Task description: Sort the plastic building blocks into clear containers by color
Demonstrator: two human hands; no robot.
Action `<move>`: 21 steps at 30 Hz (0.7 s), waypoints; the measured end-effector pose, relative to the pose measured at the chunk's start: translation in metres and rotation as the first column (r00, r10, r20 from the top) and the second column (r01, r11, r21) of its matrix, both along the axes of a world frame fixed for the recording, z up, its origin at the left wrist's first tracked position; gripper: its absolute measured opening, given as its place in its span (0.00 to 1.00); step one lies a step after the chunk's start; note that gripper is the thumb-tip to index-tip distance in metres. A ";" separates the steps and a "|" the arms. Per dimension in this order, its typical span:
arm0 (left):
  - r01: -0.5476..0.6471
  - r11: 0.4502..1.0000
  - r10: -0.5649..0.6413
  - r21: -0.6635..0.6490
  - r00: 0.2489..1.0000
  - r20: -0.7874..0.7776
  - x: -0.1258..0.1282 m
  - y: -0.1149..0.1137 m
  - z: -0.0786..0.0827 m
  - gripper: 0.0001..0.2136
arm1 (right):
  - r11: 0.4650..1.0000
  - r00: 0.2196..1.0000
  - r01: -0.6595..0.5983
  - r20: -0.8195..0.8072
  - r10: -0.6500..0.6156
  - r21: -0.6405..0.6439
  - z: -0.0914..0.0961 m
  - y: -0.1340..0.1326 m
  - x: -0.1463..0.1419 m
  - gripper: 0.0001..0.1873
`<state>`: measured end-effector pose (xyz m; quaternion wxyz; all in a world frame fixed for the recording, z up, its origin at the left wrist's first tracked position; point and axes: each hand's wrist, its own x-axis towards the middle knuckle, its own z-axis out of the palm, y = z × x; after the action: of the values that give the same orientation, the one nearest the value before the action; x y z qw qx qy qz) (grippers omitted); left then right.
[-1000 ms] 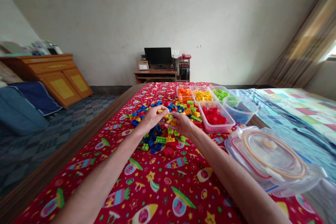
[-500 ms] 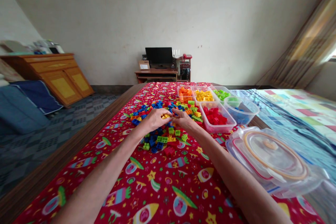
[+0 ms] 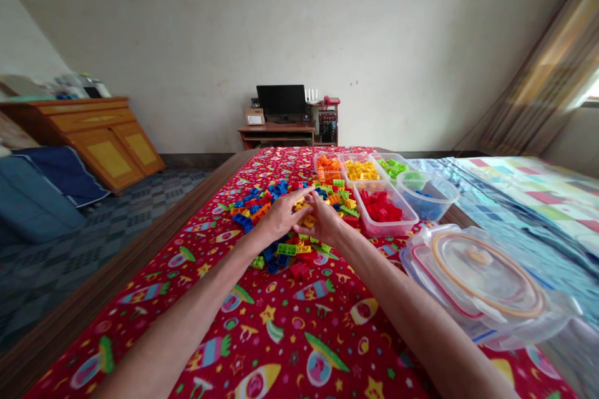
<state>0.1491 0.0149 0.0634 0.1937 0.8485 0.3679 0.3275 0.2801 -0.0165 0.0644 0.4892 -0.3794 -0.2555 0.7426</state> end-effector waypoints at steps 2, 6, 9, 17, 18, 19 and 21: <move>-0.015 0.999 0.017 0.043 0.999 -0.049 0.005 -0.004 -0.004 0.28 | 1.000 1.000 0.000 0.012 0.000 -0.023 0.000 -0.001 -0.001 0.12; -0.044 0.996 0.056 0.080 0.987 -0.148 0.007 -0.010 -0.013 0.31 | 0.999 1.000 -0.002 0.023 0.003 -0.042 -0.005 0.004 -0.001 0.12; 0.012 1.000 -0.009 0.024 0.991 -0.133 0.008 -0.011 -0.015 0.29 | 0.999 0.999 0.046 -0.022 -0.046 -0.002 -0.011 0.008 -0.001 0.11; -0.146 0.988 0.135 0.057 0.977 0.163 -0.004 0.003 -0.008 0.26 | 0.996 0.989 -0.055 -0.134 0.063 0.064 -0.006 0.005 0.002 0.08; -0.187 0.978 0.172 0.095 0.974 0.151 -0.007 0.007 -0.011 0.26 | 0.995 0.990 -0.061 -0.125 0.070 0.074 -0.006 0.004 0.002 0.07; -0.217 0.967 0.203 0.135 0.973 0.114 -0.011 0.012 -0.015 0.26 | 0.995 0.992 -0.059 -0.107 0.068 0.080 -0.006 0.004 0.002 0.07; -0.233 0.941 0.247 0.244 0.969 -0.028 -0.017 0.021 -0.027 0.24 | 0.995 0.998 -0.041 -0.049 0.046 0.089 -0.007 0.003 0.000 0.07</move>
<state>0.1317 0.0355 0.0362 0.0382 0.8234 0.4320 0.3658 0.2804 -0.0138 0.0579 0.4956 -0.3325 -0.2837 0.7506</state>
